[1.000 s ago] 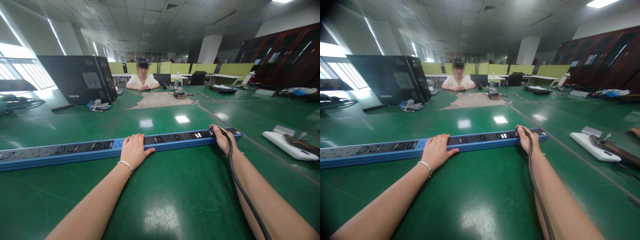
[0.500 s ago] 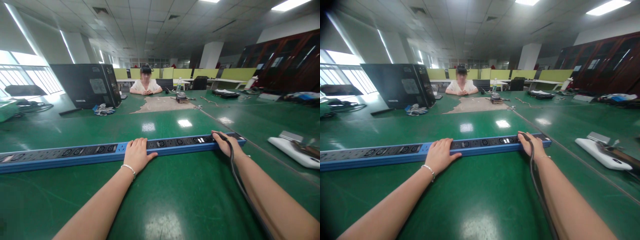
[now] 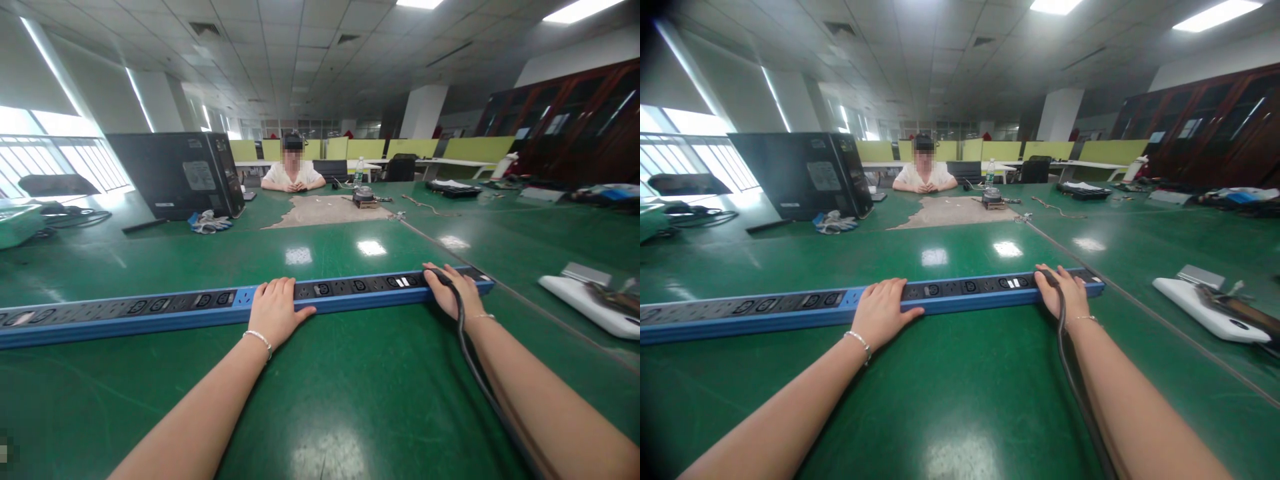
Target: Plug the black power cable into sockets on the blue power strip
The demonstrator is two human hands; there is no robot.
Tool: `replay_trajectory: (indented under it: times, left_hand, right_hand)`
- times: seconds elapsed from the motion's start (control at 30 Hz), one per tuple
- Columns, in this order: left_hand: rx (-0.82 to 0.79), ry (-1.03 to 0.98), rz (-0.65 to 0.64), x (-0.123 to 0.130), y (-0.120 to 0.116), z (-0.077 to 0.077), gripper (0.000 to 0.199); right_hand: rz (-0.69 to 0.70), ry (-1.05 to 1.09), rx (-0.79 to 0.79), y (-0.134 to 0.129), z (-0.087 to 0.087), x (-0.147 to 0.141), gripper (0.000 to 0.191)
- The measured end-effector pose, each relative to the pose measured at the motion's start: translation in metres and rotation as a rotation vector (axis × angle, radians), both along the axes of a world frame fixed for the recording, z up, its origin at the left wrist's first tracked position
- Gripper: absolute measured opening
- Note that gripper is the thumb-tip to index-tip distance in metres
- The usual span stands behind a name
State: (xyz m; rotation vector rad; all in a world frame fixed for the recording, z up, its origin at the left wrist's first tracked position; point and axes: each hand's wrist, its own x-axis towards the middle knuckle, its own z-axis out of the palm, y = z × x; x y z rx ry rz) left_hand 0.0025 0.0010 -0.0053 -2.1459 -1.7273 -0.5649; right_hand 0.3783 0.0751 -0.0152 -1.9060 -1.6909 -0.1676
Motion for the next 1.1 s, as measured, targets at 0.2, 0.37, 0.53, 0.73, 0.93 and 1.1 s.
replay_trajectory:
  times: [0.2, 0.37, 0.53, 0.73, 0.93, 1.1]
  left_hand:
    - [0.007, -0.001, 0.003, 0.0, 0.001, -0.001, 0.065]
    - [0.008, 0.001, 0.004, 0.001, 0.0, 0.0, 0.064]
    - [0.008, 0.002, 0.002, 0.001, 0.0, 0.0, 0.065]
    - [0.002, 0.005, 0.008, 0.0, 0.0, 0.0, 0.065]
    - [-0.007, -0.009, 0.012, 0.001, 0.0, 0.0, 0.064]
    - [-0.007, -0.015, 0.006, 0.001, 0.0, 0.001, 0.063]
  right_hand:
    - [0.043, -0.027, -0.004, -0.002, 0.0, 0.001, 0.044]
    - [-0.005, -0.005, 0.083, -0.002, -0.005, -0.003, 0.041]
    - [-0.005, 0.007, 0.092, -0.001, -0.007, -0.005, 0.04]
    - [-0.001, 0.025, 0.143, -0.002, -0.006, -0.008, 0.041]
    - [0.024, 0.095, 0.205, -0.003, -0.005, -0.01, 0.042]
    - [0.047, 0.123, 0.201, -0.004, -0.003, -0.011, 0.043]
